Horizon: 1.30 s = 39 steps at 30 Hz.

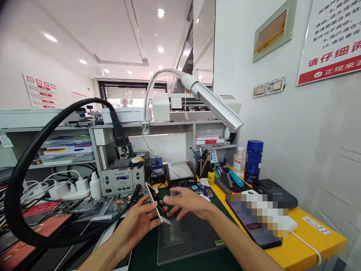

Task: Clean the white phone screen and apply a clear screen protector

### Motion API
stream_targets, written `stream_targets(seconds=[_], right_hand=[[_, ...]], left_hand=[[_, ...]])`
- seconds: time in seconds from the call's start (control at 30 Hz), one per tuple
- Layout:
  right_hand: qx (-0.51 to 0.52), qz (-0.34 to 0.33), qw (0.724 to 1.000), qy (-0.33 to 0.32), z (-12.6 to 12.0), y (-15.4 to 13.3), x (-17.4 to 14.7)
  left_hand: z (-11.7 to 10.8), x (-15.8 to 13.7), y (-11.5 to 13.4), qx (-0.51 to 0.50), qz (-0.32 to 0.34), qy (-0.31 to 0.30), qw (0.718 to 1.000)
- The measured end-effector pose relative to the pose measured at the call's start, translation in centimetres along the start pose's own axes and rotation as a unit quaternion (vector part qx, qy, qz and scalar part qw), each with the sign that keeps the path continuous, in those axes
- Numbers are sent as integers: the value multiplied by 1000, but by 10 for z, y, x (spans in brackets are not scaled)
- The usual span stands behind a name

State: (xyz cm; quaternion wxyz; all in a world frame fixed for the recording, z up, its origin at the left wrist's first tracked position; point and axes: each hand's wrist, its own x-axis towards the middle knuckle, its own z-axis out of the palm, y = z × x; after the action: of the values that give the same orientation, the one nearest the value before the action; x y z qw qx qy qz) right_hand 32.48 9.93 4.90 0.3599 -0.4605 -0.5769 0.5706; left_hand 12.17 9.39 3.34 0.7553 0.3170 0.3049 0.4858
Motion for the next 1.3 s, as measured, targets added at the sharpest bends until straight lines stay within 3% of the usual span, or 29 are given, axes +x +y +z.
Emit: stream_targets(seconds=[0.1, 0.27, 0.37, 0.5, 0.63, 0.7, 0.8, 0.93, 1.1, 1.2, 1.3], right_hand=[[-18, 9, 998, -51, 14, 12, -10], [-98, -53, 993, 39, 25, 22, -14], [-116, -85, 990, 9, 29, 19, -18], [-80, -54, 995, -38, 26, 16, -21], [-53, 20, 998, -16, 20, 19, -21], [-107, 6, 994, -3, 25, 22, -23], [-251, -64, 966, 10, 39, 25, -28], [-380, -102, 919, 20, 42, 19, -32], [-480, -78, 872, -62, -4, 7, -36], [-492, -76, 863, -81, -24, 7, -40], [-493, -79, 863, -79, -28, 10, -43]], left_hand=[[2, -1, -5, 7, 14, -16, 1000], [6, -5, -17, 24, -22, -46, 998], [7, -6, -26, -4, -47, -44, 998], [8, -1, -31, -19, -86, 10, 996], [7, 7, -25, -41, -81, 97, 991], [7, 8, -21, -49, -66, 119, 989], [6, 6, -16, -55, -51, 127, 989], [2, 2, -10, -69, -55, 62, 994], [-7, 3, -1, 82, -122, 33, 989], [-10, 2, 2, 219, -114, -11, 969], [-13, 2, 1, 335, -82, -31, 938]])
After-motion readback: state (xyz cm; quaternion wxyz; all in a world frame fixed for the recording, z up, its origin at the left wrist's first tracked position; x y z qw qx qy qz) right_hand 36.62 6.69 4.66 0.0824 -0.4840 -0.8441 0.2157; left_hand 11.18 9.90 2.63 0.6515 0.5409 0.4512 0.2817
